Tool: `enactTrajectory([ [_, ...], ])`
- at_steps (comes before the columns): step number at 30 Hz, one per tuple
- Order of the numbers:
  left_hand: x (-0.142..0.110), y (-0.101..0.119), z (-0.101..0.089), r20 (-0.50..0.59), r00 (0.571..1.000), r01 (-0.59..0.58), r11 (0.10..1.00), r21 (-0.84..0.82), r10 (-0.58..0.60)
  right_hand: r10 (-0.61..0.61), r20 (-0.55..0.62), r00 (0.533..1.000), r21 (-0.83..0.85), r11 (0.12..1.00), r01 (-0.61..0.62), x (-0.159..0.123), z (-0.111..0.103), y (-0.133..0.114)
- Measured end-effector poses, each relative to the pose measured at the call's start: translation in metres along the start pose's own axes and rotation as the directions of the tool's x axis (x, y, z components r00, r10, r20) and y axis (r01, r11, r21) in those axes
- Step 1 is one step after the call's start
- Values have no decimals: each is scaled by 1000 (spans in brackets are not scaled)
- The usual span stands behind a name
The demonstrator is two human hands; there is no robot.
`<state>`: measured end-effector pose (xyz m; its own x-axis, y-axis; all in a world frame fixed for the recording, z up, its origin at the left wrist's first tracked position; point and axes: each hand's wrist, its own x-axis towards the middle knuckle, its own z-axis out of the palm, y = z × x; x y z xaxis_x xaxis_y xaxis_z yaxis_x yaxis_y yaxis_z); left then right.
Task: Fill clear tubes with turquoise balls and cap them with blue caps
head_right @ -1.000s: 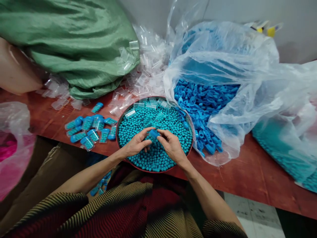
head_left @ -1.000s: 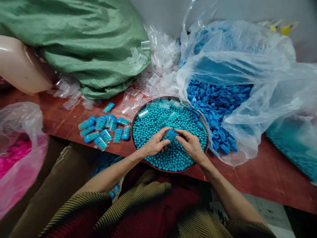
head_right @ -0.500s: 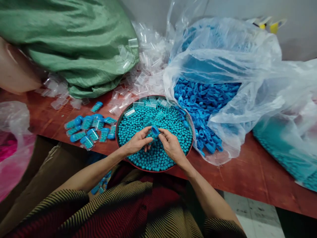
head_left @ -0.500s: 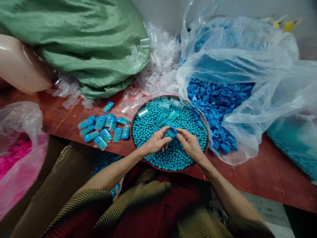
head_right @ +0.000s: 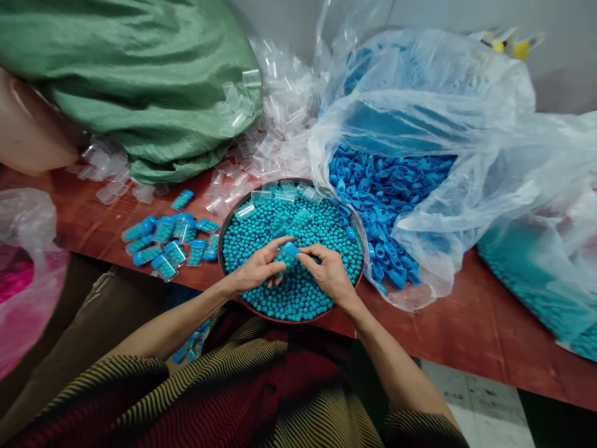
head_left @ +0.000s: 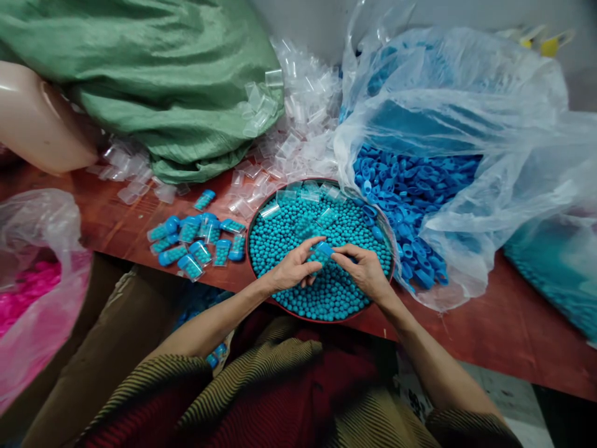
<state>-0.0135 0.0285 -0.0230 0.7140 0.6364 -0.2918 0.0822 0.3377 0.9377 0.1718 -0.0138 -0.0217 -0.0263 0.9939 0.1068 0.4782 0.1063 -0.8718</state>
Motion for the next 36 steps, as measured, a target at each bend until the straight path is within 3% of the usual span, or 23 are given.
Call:
enactTrajectory([
  [7, -2, 10, 8, -56, 998, -15, 1000, 0, 15, -223, 65, 973, -131, 964, 230, 2, -13, -8],
  [12, 2, 9, 14, -139, 989, -57, 998, -1, 56, -255, 119, 960, -77, 961, 265, 3, -14, -12],
  [15, 0, 7, 14, -162, 983, -79, 997, 26, 82, -193, 159, 968, 4, 981, 195, 1, -19, -10],
  [18, -5, 4, 11, -107, 993, -46, 997, 60, 53, -37, 233, 972, 193, 981, -8, 2, -25, -4],
  [20, -8, 1, 11, -56, 998, -4, 998, 66, 8, 94, 226, 970, 301, 940, -162, 3, -24, 0],
  [22, -9, -2, 13, -55, 998, 13, 996, 84, -8, 182, 176, 967, 338, 912, -233, 4, -19, 2],
  [24, -9, -5, 18, -114, 993, 0, 993, 118, 14, 164, 113, 980, 258, 948, -188, 4, -10, -1],
  [26, -9, -6, 22, -185, 981, -28, 988, 154, 57, 52, 72, 996, 82, 995, -58, 2, -3, -7],
  [30, -9, -4, 23, -220, 957, -149, 970, 192, 191, -157, 143, 977, -217, 958, 185, -7, 6, -17],
  [33, -10, 2, 20, -204, 955, -175, 965, 197, 215, -188, 192, 963, -321, 915, 243, -11, 11, -17],
  [36, -9, 6, 18, -241, 951, -150, 971, 188, 194, -180, 170, 969, -384, 893, 233, -13, 21, -15],
])
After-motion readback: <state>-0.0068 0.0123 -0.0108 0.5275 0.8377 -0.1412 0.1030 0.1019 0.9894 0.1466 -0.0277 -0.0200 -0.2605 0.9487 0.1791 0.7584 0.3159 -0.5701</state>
